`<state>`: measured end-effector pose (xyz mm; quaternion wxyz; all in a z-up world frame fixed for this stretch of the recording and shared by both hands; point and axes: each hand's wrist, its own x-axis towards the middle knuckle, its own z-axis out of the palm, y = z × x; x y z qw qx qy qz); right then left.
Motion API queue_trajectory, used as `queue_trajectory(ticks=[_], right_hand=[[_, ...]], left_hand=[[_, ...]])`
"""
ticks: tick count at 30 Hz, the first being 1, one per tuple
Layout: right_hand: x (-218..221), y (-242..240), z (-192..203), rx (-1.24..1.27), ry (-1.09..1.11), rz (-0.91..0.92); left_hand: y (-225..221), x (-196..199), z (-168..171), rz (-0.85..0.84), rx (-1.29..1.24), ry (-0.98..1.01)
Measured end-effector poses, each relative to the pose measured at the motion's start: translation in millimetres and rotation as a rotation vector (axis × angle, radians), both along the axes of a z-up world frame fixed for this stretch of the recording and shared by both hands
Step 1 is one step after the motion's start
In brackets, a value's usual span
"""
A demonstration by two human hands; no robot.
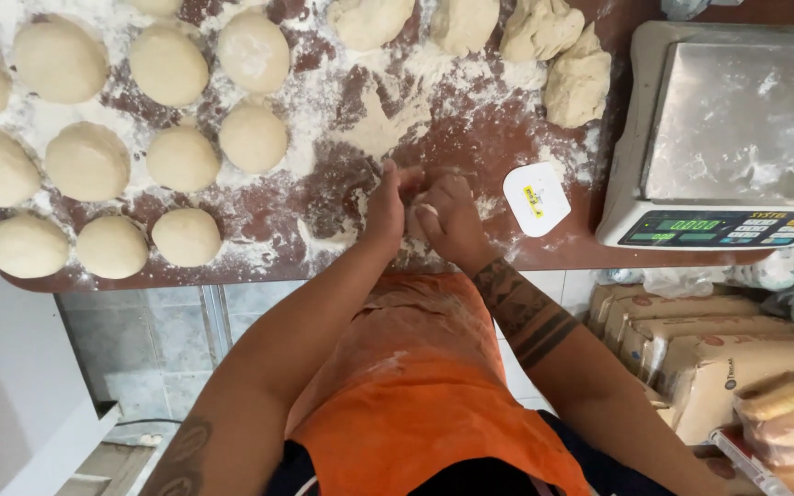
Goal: The person is portioning dough from a larger mass, shaping it into uniform balls on a floured table, weighing some pieces on a digital scale for consistency, and then covering the arranged dough balls with a large plastic sheet.
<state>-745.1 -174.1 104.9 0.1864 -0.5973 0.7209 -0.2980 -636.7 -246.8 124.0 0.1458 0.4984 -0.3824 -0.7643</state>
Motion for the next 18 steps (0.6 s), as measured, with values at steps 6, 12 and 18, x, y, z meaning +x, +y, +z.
queue_trajectory(ticks=[6, 12, 18], right_hand=[[-4, 7, -21, -0.104, 0.156, -0.210], [-16, 16, -29, 0.062, 0.005, -0.125], [-6, -2, -11, -0.072, 0.061, -0.340]], left_hand=[[15, -21, -13, 0.270, 0.370, 0.227], [16, -16, -31, -0.004, 0.032, 0.009], [14, -35, 27, 0.128, 0.343, 0.218]])
